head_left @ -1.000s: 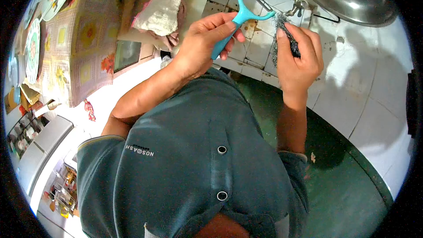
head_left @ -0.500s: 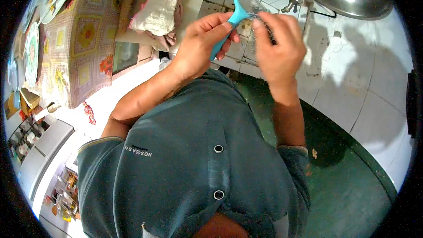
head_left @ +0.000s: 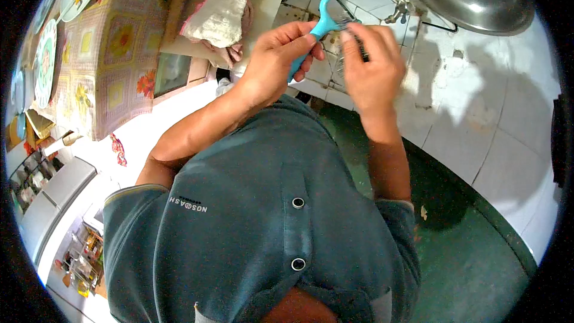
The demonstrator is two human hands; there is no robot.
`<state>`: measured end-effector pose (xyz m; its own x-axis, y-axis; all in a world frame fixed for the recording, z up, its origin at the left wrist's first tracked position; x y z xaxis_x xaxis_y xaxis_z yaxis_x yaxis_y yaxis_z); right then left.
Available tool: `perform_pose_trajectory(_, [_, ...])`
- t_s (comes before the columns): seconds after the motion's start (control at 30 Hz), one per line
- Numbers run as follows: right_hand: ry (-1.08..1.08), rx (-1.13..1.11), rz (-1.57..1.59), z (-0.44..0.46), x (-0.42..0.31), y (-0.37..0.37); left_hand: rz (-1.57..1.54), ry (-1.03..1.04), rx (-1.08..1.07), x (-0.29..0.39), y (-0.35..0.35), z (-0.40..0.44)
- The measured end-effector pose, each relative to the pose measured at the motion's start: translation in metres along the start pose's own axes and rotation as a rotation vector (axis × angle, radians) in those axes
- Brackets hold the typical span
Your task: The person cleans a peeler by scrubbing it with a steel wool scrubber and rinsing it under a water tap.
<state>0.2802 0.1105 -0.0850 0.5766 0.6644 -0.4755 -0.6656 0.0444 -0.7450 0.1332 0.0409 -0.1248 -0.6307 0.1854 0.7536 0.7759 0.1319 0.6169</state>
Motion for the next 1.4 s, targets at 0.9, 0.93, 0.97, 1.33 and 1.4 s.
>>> perform_pose_trajectory(0.9, [-0.028,-0.072,-0.021,0.018,-0.018,0.003,0.184,0.009,0.020,-0.007,-0.006,-0.002])
perform_pose_trajectory(0.93, [-0.054,-0.125,-0.047,0.014,-0.017,0.004,0.188,-0.004,0.028,-0.006,-0.006,-0.001])
perform_pose_trajectory(0.97, [-0.055,-0.116,-0.054,0.009,-0.013,0.004,0.188,-0.014,0.035,-0.006,-0.006,0.001])
perform_pose_trajectory(1.33, [0.119,0.079,0.094,-0.019,-0.005,-0.050,-0.109,-0.095,-0.011,0.013,0.004,-0.001])
perform_pose_trajectory(1.4, [0.130,0.077,0.135,-0.020,-0.004,-0.051,-0.202,-0.122,-0.056,0.017,0.009,-0.004])
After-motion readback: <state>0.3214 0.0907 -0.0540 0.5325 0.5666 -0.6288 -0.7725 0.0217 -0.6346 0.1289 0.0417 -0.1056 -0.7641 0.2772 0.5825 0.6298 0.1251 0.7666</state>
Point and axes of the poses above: each hand's wrist, its own z-axis towards the middle knuckle, its own y-axis out of the palm, x = y × z, the point moved 1 cm from there along z, towards the middle knuckle, and after that the axes turned 4 degrees about -x, right-handed, at the moved point
